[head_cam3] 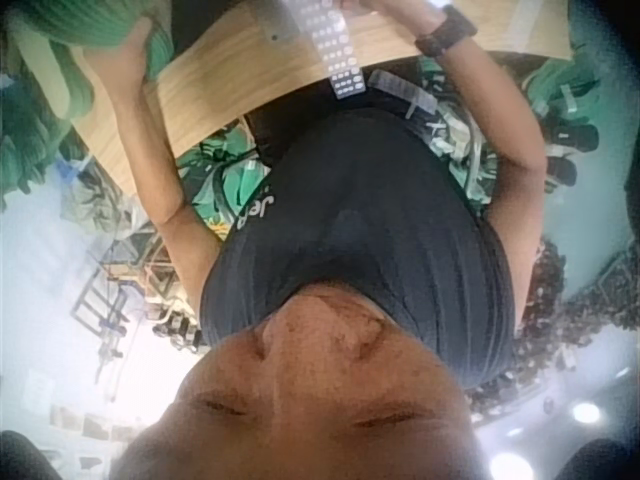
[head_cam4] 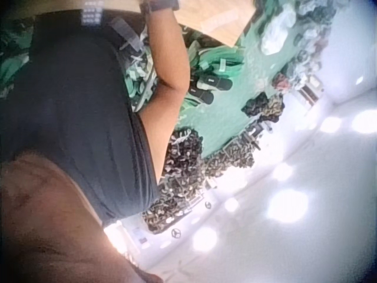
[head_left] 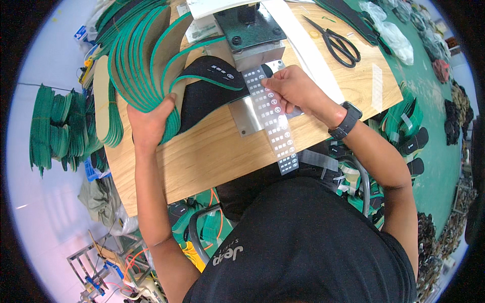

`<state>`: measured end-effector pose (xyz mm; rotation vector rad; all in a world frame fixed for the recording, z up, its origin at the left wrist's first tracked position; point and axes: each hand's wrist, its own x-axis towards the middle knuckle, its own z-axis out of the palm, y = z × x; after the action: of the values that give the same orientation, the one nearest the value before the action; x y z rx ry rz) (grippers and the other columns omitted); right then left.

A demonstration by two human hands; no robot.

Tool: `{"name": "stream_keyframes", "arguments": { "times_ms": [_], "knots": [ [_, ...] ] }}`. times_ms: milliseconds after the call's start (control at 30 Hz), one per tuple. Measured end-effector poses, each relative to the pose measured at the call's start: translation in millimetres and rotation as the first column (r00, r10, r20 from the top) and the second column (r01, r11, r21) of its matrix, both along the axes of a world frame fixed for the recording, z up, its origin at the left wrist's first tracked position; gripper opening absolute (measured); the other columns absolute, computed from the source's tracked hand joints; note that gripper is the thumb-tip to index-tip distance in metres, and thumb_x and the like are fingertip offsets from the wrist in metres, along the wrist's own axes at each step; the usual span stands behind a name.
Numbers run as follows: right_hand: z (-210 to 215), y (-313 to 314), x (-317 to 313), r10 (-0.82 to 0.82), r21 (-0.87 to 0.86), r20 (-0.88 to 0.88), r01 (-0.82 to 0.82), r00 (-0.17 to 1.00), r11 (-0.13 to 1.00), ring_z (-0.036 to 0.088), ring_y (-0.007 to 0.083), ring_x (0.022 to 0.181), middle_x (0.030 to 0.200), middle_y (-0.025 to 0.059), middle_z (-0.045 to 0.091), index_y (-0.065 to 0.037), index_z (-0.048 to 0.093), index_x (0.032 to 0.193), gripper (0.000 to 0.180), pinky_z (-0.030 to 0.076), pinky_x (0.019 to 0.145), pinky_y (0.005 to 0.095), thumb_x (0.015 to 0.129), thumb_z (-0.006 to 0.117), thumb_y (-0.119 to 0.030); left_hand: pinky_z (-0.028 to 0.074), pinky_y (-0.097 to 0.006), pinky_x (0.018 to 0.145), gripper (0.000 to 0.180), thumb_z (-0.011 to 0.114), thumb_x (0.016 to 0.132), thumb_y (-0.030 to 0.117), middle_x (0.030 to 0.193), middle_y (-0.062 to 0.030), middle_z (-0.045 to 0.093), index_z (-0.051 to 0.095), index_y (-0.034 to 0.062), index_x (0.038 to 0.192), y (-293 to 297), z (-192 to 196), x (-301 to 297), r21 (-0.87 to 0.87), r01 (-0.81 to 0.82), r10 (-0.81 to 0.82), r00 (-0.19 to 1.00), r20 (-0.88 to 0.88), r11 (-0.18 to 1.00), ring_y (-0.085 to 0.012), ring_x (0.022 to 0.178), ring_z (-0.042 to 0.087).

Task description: The person stacks green insoles, secures them with a rubber band, and uses scissors to cut a label from a strip before applying it to a black insole.

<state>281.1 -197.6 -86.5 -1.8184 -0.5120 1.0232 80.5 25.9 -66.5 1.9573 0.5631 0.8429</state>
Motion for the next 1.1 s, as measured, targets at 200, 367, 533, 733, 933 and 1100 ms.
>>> {"name": "stream_keyframes", "arguments": {
  "times_ms": [200,367,533,733,933,1100],
  "knots": [
    [-3.0,-0.7,2.8,0.013,0.014,0.001,-0.013,1.000,1.000,0.059,0.0160,0.042,0.056,0.0073,0.058,0.002,0.061,0.069,0.033,0.045,0.035,0.0252,0.092,0.062,-0.022,0.050,-0.031,0.082,0.035,0.074,0.072,0.011,0.097,-0.0099,0.068,0.065,-0.0030,0.102,-2.6,3.2,0.1,0.029,-0.015,0.016,0.999,-0.045,0.999,-0.0168,0.087,0.064],
    [-0.4,-0.5,-1.3,0.011,0.003,0.029,-0.011,1.000,1.000,0.055,0.0090,0.040,0.052,0.0013,0.056,-0.003,0.061,0.069,0.033,0.039,0.033,0.0193,0.095,0.060,-0.022,0.050,-0.031,0.080,0.033,0.074,0.073,0.010,0.094,-0.0086,0.069,0.066,-0.0027,0.102,-5.5,4.7,-0.6,0.027,0.016,-0.015,0.999,-0.039,0.999,-0.0151,0.084,0.064],
    [0.4,-1.5,-1.9,0.008,-0.007,0.038,-0.008,0.999,1.000,0.055,0.0086,0.040,0.053,0.0010,0.056,-0.003,0.061,0.069,0.033,0.040,0.034,0.0194,0.095,0.060,-0.023,0.050,-0.031,0.080,0.032,0.074,0.072,0.012,0.093,-0.0095,0.070,0.066,-0.0019,0.100,-6.6,4.2,0.7,0.065,-0.003,0.006,0.999,-0.047,0.998,-0.0153,0.083,0.065],
    [1.3,-1.0,-2.4,-0.001,-0.019,0.030,0.001,1.000,1.000,0.054,0.0081,0.040,0.053,0.0010,0.056,-0.004,0.062,0.070,0.031,0.039,0.034,0.0194,0.095,0.061,-0.022,0.050,-0.032,0.080,0.032,0.074,0.072,0.013,0.093,-0.0105,0.070,0.066,-0.0017,0.099,-6.0,4.5,-0.1,0.085,-0.019,0.024,0.998,-0.053,0.996,-0.0168,0.083,0.065],
    [5.3,-1.5,-4.8,-0.010,-0.029,0.029,0.011,1.000,1.000,0.054,0.0081,0.040,0.053,0.0010,0.057,-0.004,0.062,0.069,0.032,0.039,0.034,0.0197,0.095,0.060,-0.022,0.050,-0.032,0.080,0.032,0.074,0.072,0.012,0.093,-0.0102,0.070,0.066,-0.0017,0.099,-9.6,5.9,0.4,0.071,-0.052,0.057,0.996,-0.070,0.996,-0.0165,0.083,0.065],
    [3.0,-3.6,-3.5,0.000,-0.028,0.016,0.001,1.000,1.000,0.053,0.0081,0.040,0.053,0.0009,0.057,-0.003,0.062,0.069,0.032,0.039,0.034,0.0200,0.094,0.061,-0.022,0.050,-0.031,0.079,0.030,0.074,0.072,0.012,0.092,-0.0096,0.070,0.067,-0.0012,0.098,-9.7,6.1,-0.2,0.077,-0.040,0.046,0.996,-0.077,0.996,-0.0154,0.082,0.064]
  ]
}}
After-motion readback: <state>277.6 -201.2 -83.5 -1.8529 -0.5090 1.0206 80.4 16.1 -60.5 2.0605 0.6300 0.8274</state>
